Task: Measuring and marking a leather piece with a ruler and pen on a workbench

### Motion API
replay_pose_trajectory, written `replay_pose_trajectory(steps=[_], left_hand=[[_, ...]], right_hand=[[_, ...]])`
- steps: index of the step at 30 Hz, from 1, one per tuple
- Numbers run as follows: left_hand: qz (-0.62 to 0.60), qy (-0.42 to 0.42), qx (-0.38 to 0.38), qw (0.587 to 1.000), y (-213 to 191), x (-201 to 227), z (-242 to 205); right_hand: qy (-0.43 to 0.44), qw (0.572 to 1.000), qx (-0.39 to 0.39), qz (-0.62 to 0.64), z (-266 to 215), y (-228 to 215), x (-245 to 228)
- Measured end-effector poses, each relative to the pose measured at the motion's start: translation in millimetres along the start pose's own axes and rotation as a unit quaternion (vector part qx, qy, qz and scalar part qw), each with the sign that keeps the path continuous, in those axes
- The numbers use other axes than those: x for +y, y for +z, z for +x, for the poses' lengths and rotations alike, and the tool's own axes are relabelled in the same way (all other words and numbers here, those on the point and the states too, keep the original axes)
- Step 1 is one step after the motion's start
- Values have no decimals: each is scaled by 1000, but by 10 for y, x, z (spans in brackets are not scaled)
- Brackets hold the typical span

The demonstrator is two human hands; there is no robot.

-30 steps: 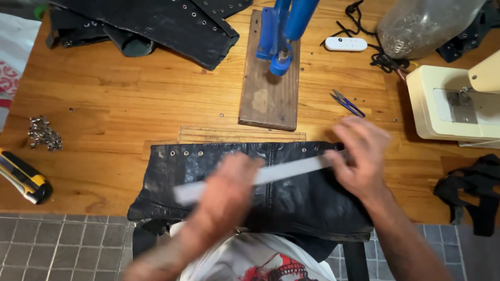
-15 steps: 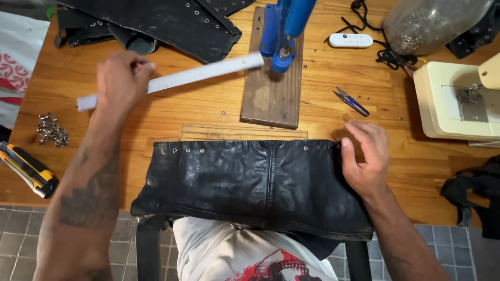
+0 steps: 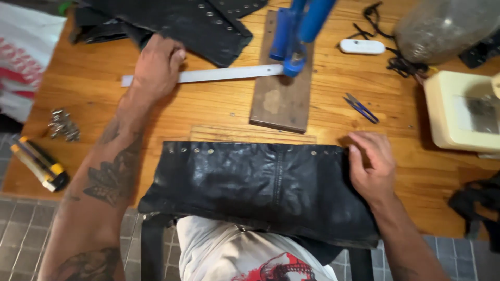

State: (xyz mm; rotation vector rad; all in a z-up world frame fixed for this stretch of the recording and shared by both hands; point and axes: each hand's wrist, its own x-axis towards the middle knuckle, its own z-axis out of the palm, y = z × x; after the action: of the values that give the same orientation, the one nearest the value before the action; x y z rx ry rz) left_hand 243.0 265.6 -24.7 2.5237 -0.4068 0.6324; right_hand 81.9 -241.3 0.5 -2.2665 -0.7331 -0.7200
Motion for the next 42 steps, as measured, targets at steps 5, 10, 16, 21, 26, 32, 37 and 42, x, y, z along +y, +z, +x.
replay_pose_trajectory(steps=[5, 10, 16, 21, 26, 32, 37, 42], left_hand=[[15, -4, 81, 997, -946, 119, -274], [101, -119, 20, 988, -1769, 121, -967], [117, -307, -68, 942, -1901, 71, -1553], [149, -229, -20, 962, -1580, -230, -1637], [231, -271, -68, 932, -1382, -316, -1342], [288, -174, -63, 940, -1194, -806, -1442], [164, -277, -68, 944, -1310, 162, -1258], [-73, -339, -232, 909, -1245, 1231, -979]], right_hand=[[-13, 997, -68, -17, 81, -35, -67], [-17, 989, -147, -22, 109, 47, -161], [-10, 986, -166, -34, 101, 114, -159], [-11, 983, -180, -20, 197, 107, -252], [17, 968, -240, -70, 197, 125, -228], [42, 969, -240, -27, 175, 110, -262], [4, 985, -173, -18, 186, 124, -263], [-8, 987, -161, -4, 177, 151, -270]])
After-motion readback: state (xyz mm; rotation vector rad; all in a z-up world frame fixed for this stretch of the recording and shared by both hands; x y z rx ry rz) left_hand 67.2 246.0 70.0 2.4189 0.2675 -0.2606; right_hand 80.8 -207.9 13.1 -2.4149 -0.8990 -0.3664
